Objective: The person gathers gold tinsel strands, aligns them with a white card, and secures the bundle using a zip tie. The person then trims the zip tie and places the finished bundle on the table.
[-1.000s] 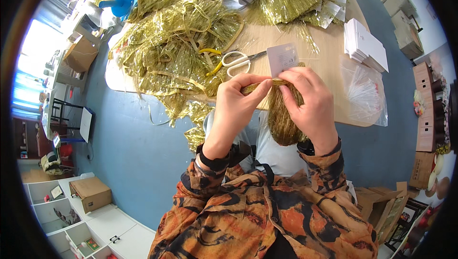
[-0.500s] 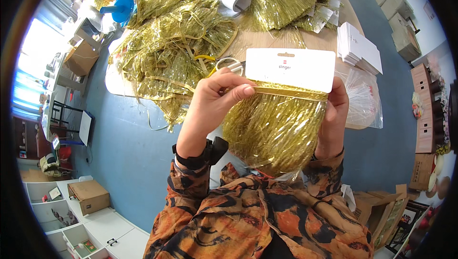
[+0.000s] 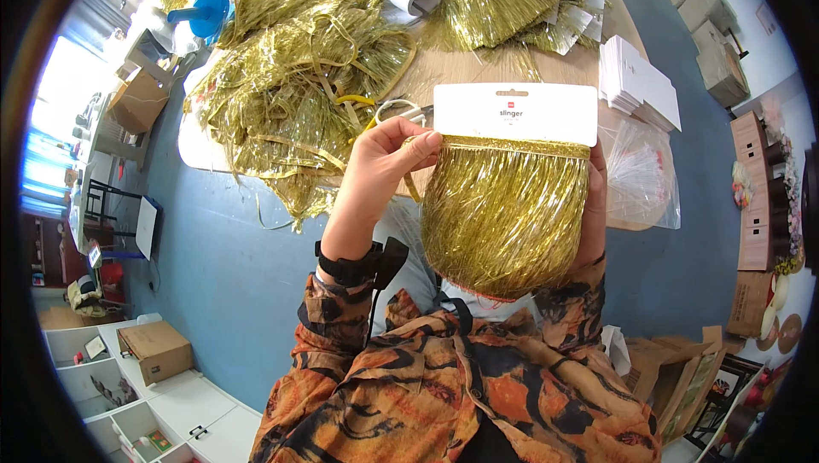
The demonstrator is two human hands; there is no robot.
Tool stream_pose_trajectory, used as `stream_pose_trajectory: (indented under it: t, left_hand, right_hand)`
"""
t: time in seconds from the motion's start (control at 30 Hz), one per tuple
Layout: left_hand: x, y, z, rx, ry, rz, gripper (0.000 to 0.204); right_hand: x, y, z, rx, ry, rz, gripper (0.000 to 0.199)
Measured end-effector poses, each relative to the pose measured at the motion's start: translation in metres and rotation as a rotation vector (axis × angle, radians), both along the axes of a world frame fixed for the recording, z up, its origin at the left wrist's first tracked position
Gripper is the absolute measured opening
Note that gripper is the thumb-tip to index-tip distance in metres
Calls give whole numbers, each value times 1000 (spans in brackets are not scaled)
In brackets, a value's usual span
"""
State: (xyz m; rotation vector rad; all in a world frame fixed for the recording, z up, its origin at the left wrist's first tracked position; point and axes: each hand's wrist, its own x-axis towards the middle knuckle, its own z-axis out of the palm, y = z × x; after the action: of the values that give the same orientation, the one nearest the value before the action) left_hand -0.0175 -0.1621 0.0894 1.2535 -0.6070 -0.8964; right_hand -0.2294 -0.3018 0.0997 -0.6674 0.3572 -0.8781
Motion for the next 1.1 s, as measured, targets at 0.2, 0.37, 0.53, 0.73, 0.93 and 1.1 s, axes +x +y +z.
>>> stream_pose_trajectory:
  t: [0.2, 0.37, 0.53, 0.73, 0.93, 1.1]
  left_hand:
    - [12, -26, -40, 24, 33, 69, 16]
    - [15, -38, -63, 104, -40, 110, 20]
    - [10, -42, -66, 120, -30, 113, 20]
    - [9, -40, -60, 172, -20, 87, 20]
    - [8, -43, -64, 196, -47, 111, 20]
    - [3, -45, -65, 141, -36, 135, 20]
  right_hand:
    - [2, -49, -49, -239, 224, 48, 24]
    - [-5, -56, -75, -567, 286, -62, 41]
    - [-5, -58, -77, -689, 485, -11, 25]
    - [-5, -73, -91, -665, 550, 5, 14]
    - [-3, -68, -72, -753, 765, -125, 12]
    - [12, -24, -24, -1429, 1021, -619, 13]
